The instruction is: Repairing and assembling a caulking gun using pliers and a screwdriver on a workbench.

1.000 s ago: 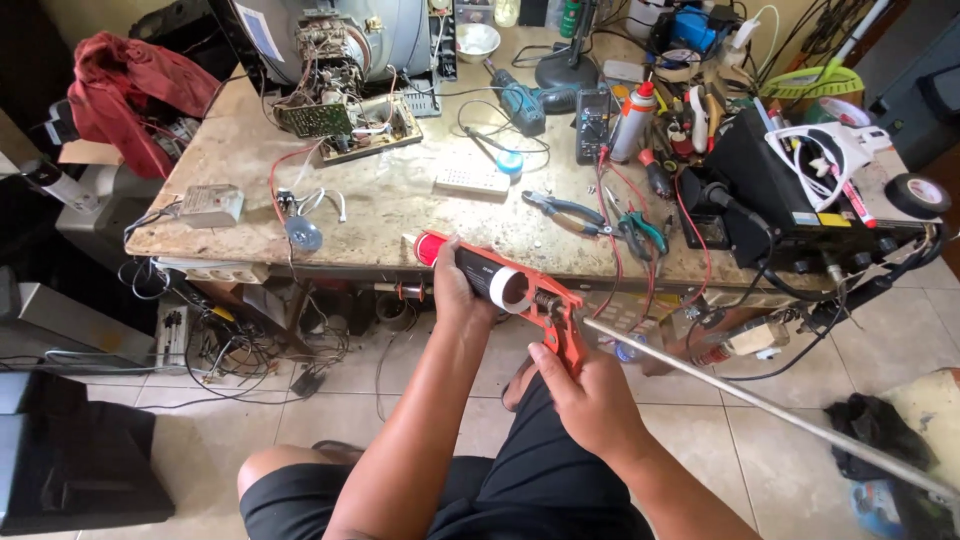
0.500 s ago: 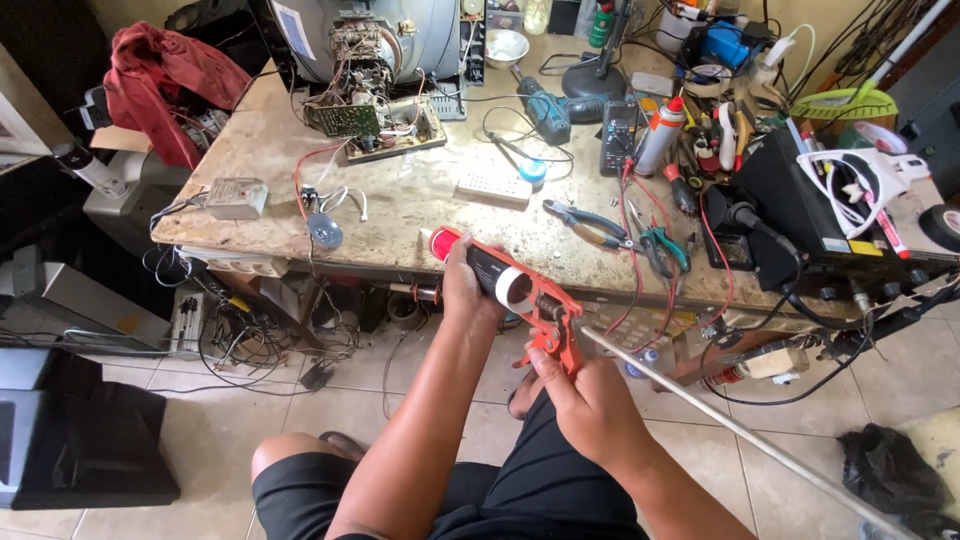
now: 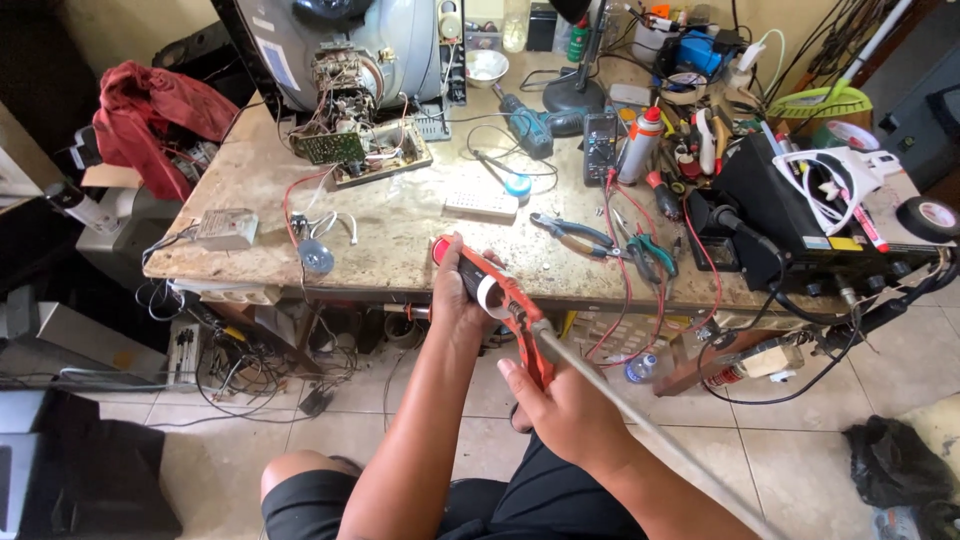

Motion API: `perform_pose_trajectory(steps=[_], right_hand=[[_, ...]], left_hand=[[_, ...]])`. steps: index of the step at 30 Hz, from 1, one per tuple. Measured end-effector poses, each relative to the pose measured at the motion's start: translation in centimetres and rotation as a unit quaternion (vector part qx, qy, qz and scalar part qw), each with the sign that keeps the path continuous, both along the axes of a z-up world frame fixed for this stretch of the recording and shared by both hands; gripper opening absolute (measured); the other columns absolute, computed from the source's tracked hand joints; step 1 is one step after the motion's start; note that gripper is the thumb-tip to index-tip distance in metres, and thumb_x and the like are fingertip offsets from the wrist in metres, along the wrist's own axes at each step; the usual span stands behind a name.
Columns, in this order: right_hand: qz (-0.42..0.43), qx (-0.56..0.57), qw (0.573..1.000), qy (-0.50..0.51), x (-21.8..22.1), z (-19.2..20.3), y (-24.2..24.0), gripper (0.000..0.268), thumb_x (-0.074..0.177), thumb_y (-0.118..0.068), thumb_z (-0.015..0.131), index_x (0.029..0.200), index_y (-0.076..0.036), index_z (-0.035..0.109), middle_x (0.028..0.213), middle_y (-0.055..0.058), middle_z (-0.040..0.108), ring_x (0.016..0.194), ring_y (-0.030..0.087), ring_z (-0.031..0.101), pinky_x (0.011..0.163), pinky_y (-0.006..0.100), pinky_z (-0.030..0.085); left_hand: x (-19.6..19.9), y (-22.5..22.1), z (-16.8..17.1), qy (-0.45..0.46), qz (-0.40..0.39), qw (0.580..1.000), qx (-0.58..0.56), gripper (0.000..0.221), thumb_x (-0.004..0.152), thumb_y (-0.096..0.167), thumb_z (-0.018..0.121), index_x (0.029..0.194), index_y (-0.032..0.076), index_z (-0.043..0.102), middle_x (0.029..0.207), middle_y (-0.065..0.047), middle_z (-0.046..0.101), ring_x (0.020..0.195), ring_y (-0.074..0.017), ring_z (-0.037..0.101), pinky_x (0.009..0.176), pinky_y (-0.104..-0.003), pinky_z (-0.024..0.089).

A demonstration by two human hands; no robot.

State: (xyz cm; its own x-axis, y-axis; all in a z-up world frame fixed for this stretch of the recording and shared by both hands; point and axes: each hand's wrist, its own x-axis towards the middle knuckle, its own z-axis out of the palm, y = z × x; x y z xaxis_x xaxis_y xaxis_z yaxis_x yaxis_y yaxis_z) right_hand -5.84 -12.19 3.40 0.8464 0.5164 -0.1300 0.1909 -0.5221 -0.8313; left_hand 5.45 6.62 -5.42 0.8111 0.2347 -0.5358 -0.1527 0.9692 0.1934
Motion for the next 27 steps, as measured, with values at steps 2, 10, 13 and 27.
perform_pose_trajectory(steps=[2,10,13,27], right_hand=[[0.002,-0.026,0.999,-0.021,-0.1,0.9,0.0,0.03,0.099,-0.039,0.058,0.078,-0.017,0.055,0.052,-0.003,0.061,0.049,0.014,0.078,0.069,0.029,0.056],[-0.008,-0.031,0.999,-0.037,-0.3,0.8,0.4,0.018,0.095,-0.04,0.063,0.099,-0.023,0.063,0.058,-0.008,0.066,0.047,0.013,0.078,0.068,0.027,0.057],[0.012,-0.035,0.996,-0.079,-0.2,0.3,0.6,0.023,0.097,-0.04,0.06,0.084,-0.021,0.057,0.051,-0.006,0.063,0.047,0.013,0.075,0.07,0.03,0.054],[0.024,0.042,0.997,0.062,-0.1,1.8,1.2,0.026,0.088,-0.033,0.073,0.108,-0.018,0.065,0.07,-0.001,0.051,0.054,0.018,0.061,0.052,0.032,0.066]], left_hand=[[0.0,0.2,0.0,-0.005,-0.012,1.0,0.0,0.031,0.095,0.037,0.071,0.107,0.014,0.054,0.076,-0.007,0.064,0.065,-0.0186,0.063,0.057,-0.042,0.052],[-0.1,1.1,-0.6,0.002,-0.035,0.999,0.003,0.023,0.093,0.023,0.069,0.099,0.005,0.055,0.071,-0.01,0.062,0.06,-0.0225,0.062,0.056,-0.035,0.054],[-0.1,1.4,-0.9,0.01,-0.027,0.999,-0.022,0.028,0.091,0.022,0.073,0.103,0.005,0.053,0.069,-0.012,0.063,0.059,-0.0205,0.063,0.055,-0.031,0.059],[-0.1,3.1,-1.1,-0.054,-0.014,0.996,-0.064,0.024,0.091,0.022,0.074,0.099,0.012,0.054,0.076,-0.01,0.06,0.063,-0.0185,0.062,0.058,-0.031,0.06]])
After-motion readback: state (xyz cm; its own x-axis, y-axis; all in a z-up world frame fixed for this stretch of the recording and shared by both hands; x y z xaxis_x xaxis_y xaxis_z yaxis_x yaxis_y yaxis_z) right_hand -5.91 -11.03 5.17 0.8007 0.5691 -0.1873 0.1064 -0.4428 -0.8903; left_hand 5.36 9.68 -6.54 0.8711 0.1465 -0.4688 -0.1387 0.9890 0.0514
